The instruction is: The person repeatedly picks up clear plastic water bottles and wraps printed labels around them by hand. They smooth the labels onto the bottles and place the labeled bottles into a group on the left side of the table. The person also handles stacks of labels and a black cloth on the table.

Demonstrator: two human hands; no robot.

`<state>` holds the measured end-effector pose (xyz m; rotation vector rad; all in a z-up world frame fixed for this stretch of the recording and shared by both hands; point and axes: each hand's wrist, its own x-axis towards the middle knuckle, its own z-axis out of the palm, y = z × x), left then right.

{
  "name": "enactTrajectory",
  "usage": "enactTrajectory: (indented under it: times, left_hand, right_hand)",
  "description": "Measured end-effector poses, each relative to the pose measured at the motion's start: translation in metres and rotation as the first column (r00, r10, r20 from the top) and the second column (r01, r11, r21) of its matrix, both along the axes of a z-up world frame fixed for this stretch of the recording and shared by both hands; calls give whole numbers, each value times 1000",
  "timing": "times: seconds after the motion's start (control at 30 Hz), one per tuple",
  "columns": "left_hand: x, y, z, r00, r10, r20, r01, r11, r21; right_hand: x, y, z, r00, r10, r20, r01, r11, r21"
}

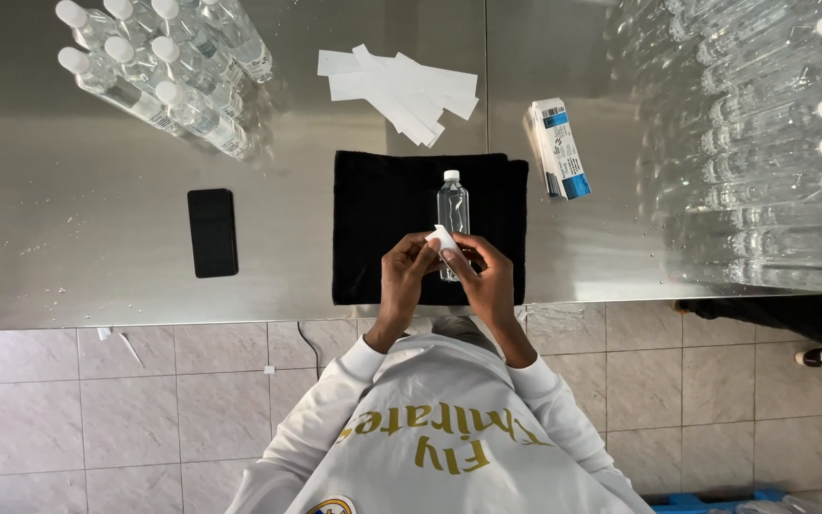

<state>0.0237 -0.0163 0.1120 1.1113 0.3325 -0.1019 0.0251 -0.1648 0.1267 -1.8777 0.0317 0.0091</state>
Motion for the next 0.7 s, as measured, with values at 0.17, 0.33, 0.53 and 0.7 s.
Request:
enactTrajectory:
  times: [0.17, 0.33, 0.53, 0.7]
  left_hand:
    - [-11, -2, -16, 998, -57, 13, 58, 997, -42]
    - [-13, -4, -27, 994, -101, 51, 102, 995, -14]
    - [-5, 3, -47, 999, 21, -47, -23, 999, -33]
    - [25, 38, -27, 949, 210, -234, -261, 941, -216]
  right_hand:
    - [2, -10, 2, 968, -124, -216, 165, 969, 183]
    - [-2, -17, 8, 948, -206, -241, 245, 959, 144]
    - [-18, -26, 11, 946, -293, -141, 315, 933, 172]
    - [-60, -26, 46, 903, 420, -93, -430, 882, -194]
